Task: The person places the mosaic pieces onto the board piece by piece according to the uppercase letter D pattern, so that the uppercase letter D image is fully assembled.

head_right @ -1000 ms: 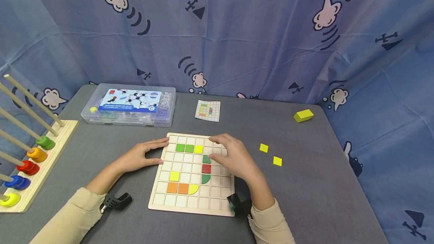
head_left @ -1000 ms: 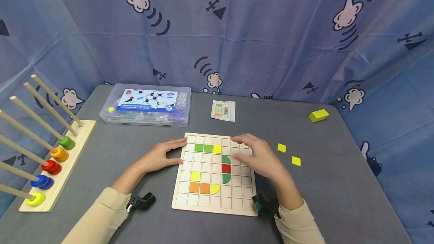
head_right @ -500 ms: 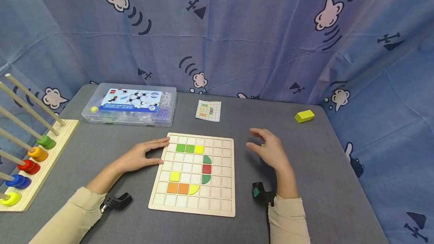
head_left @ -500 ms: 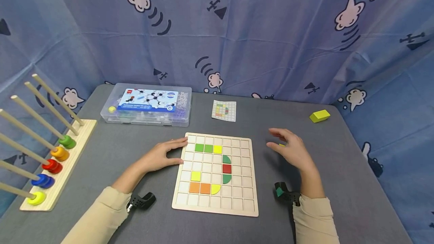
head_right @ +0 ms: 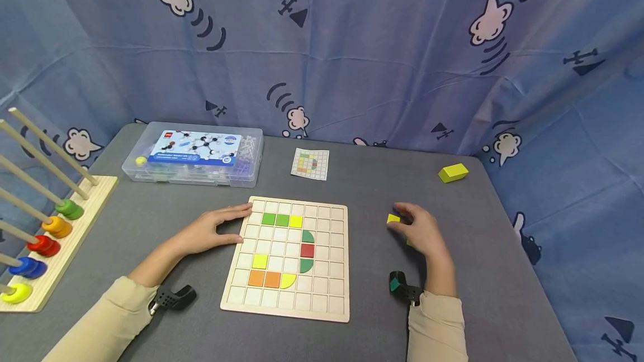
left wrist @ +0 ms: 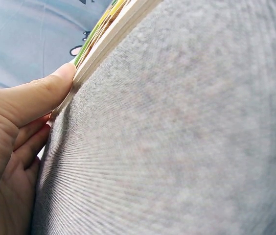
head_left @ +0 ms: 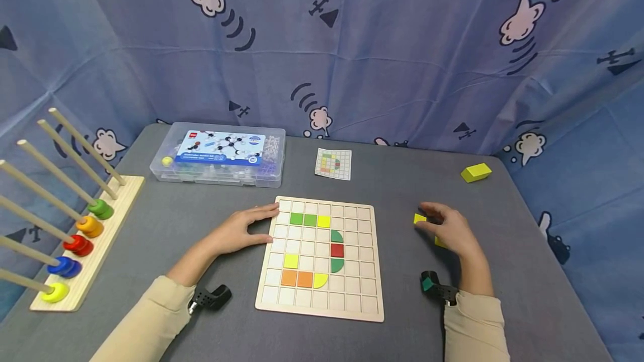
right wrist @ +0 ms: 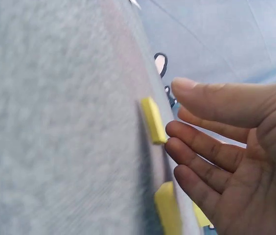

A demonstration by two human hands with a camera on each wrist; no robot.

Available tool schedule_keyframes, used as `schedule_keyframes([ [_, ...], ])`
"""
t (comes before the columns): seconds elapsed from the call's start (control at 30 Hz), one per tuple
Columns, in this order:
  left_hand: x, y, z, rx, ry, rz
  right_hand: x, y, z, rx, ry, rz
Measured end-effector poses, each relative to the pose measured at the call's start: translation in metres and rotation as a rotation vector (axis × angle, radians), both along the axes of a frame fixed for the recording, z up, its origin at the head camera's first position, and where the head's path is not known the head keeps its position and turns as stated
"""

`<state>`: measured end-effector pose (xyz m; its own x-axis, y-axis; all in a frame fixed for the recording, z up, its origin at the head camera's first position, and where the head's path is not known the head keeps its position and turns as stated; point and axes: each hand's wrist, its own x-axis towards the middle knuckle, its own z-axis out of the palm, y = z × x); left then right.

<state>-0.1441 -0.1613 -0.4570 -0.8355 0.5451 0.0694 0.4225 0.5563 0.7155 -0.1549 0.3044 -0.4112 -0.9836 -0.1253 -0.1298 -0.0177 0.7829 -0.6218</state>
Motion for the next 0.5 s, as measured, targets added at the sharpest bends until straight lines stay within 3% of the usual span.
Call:
schedule_keyframes([
  [0.5,0.0,0.001,0.001,-0.006,-0.005,0.007,0.0,0.006,-0.019,0.027,0.08,-0.022],
])
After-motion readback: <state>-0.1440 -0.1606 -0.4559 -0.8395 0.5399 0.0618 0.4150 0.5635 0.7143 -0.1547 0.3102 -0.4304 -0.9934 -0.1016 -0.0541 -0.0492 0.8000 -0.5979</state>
